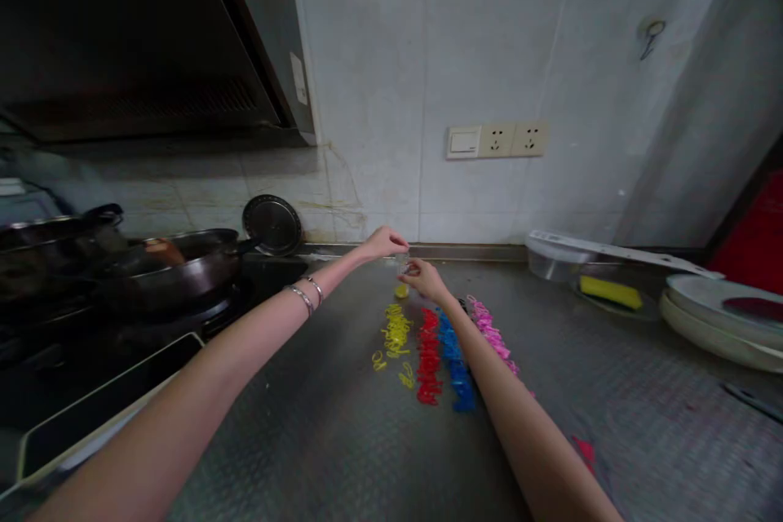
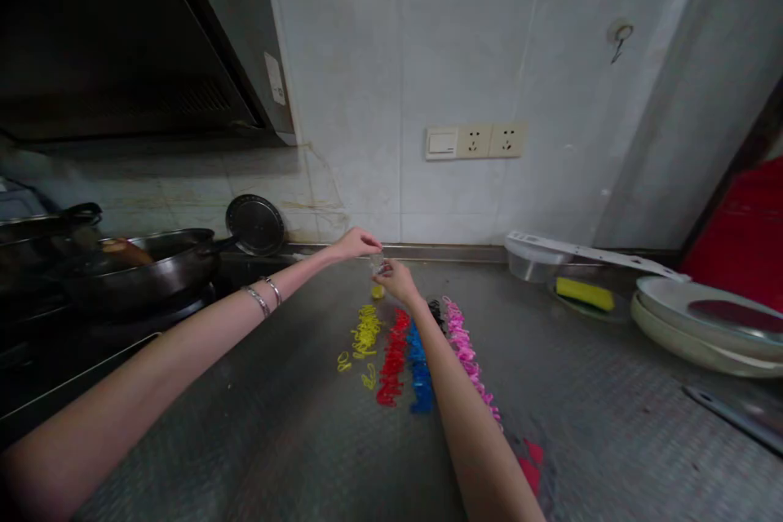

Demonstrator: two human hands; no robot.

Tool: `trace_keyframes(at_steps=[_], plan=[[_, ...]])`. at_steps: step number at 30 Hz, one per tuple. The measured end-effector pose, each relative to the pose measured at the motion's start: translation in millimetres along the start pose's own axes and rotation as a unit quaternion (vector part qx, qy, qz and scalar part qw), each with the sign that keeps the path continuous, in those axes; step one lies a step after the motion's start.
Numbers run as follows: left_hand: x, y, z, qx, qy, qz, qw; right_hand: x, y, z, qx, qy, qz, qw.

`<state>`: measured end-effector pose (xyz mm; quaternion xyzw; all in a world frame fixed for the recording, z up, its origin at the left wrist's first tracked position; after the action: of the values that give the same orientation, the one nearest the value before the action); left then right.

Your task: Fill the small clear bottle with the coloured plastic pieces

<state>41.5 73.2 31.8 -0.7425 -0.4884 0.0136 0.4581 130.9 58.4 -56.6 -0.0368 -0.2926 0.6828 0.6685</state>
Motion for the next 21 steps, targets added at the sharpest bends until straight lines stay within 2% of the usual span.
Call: trace_keyframes(at_steps=[2,4,6,8,11,16,21], plan=[[-4,-3.5,-3,-0.006,-0.006,-0.022,1.000,-1,0,0,0.000,0.003,-0.002,1.000],[-11,-11.5,-1,-0.030,-0.017,-0.080,0.996,-1,0,2,0.002,-0.001,0.000,1.000],[-23,-16.6,7,-0.071,-0.033,-0.146,0.986,-2,0,3,0.002,-0.009,0.003,1.000],[-38,-11.2,18,-0.112,-0.054,-0.185,0.975,-1,0,4,-0.001,-0.016,0.007,1.000],[-57,14.9,33,-0.159,-0.076,-0.181,0.967,0,0,2,-0.007,-0.020,0.010,1.000],[-67,60.9,40,-0.210,-0.047,-0.131,0.968,0,-1,6,-0.019,-0.034,0.012,0.999],[-68,68.4,57,-0.209,-0.056,-0.164,0.962,-2,-2,8,-0.015,-0.025,0.014,0.999]])
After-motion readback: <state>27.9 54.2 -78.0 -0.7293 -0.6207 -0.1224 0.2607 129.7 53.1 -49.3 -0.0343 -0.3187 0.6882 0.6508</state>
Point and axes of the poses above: each hand's wrist, its own x-axis towards the middle knuckle, its own y-axis out of the palm, z = x × y, the point moved 9 cm from there along x, towards the middle knuckle, and after that the axes turned 7 degrees about y, right-handed, at the moved point
